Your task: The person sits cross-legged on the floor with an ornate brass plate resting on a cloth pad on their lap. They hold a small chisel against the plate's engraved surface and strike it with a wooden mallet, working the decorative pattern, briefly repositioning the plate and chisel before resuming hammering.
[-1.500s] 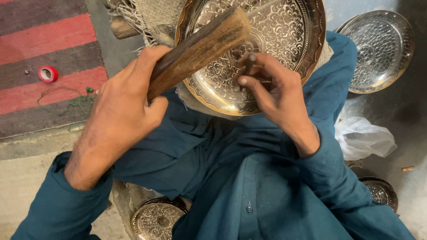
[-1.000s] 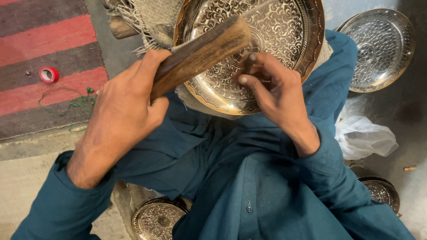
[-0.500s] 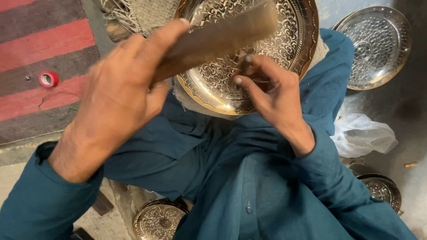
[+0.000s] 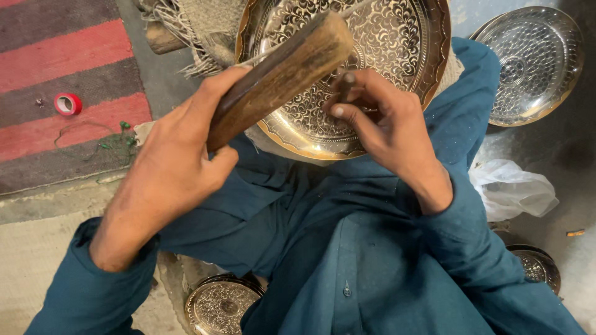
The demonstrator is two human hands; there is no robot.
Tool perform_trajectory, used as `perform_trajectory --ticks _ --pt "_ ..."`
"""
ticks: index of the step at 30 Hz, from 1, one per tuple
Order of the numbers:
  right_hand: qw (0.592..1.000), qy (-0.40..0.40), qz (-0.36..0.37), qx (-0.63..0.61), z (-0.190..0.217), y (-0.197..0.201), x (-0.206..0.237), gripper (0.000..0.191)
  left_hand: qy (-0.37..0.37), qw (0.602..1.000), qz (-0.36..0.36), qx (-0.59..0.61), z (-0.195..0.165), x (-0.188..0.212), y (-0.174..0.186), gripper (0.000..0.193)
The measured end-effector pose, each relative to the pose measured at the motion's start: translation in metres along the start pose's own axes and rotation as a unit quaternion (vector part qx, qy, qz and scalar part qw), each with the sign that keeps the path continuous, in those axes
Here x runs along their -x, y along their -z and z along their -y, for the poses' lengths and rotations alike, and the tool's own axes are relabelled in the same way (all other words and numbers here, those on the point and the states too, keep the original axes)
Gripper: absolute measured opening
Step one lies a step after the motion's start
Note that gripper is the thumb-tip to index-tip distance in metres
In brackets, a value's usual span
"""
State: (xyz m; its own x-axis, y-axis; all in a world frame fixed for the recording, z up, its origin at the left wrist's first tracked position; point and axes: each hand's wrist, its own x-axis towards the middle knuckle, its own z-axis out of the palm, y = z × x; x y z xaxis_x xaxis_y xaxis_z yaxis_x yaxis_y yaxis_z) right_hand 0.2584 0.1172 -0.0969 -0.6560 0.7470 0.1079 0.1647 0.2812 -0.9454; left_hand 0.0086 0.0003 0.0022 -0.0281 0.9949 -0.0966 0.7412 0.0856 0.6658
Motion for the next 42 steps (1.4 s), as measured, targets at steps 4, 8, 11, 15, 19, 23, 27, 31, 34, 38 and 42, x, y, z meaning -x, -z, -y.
perform_trajectory --ticks 4,8,11,15,19,23,27,31,34,38,42 --pt "1.0 0.019 -0.013 0.021 0.002 -0.002 0.001 0.029 0.001 0.999 -0.015 -0.048 0.003 0.0 -0.003 0.077" --pt "0.999 0.017 -0.024 0.031 0.004 -0.004 0.002 0.025 -0.007 0.989 -0.03 -0.142 0.004 -0.001 -0.001 0.078" --pt "0.999 0.007 -0.03 0.02 0.005 -0.006 0.002 0.025 -0.019 0.983 -0.045 -0.178 0.003 -0.003 0.002 0.08" --pt "0.999 0.003 -0.034 0.007 0.004 -0.008 0.002 0.028 -0.044 0.996 -0.066 -0.037 0.003 -0.005 0.004 0.077" --pt "0.999 0.02 -0.034 0.01 0.002 -0.009 0.002 0.03 -0.083 0.966 -0.039 -0.242 0.005 -0.008 0.005 0.083" --pt "0.999 0.011 -0.031 0.015 0.002 -0.009 0.002 0.03 -0.097 0.966 -0.054 -0.234 0.009 -0.009 0.004 0.079" --pt "0.999 0.016 -0.037 0.03 0.002 -0.009 0.003 0.03 -0.093 0.961 -0.076 -0.248 0.01 -0.007 0.002 0.075" --pt "0.999 0.0 -0.035 0.04 0.001 -0.01 0.005 0.031 -0.122 0.932 -0.074 -0.334 0.012 -0.007 0.002 0.074" --pt "0.998 0.004 -0.048 0.032 -0.001 -0.01 0.005 0.032 -0.096 0.966 -0.071 -0.23 0.013 -0.008 0.002 0.074" --pt "0.999 0.002 -0.044 0.02 -0.001 -0.01 0.007 0.031 -0.105 0.959 -0.062 -0.254 0.015 -0.009 0.0 0.08" --pt "0.999 -0.002 -0.039 0.007 0.001 -0.009 0.008 0.03 -0.109 0.973 -0.069 -0.193 0.016 -0.01 0.0 0.078"
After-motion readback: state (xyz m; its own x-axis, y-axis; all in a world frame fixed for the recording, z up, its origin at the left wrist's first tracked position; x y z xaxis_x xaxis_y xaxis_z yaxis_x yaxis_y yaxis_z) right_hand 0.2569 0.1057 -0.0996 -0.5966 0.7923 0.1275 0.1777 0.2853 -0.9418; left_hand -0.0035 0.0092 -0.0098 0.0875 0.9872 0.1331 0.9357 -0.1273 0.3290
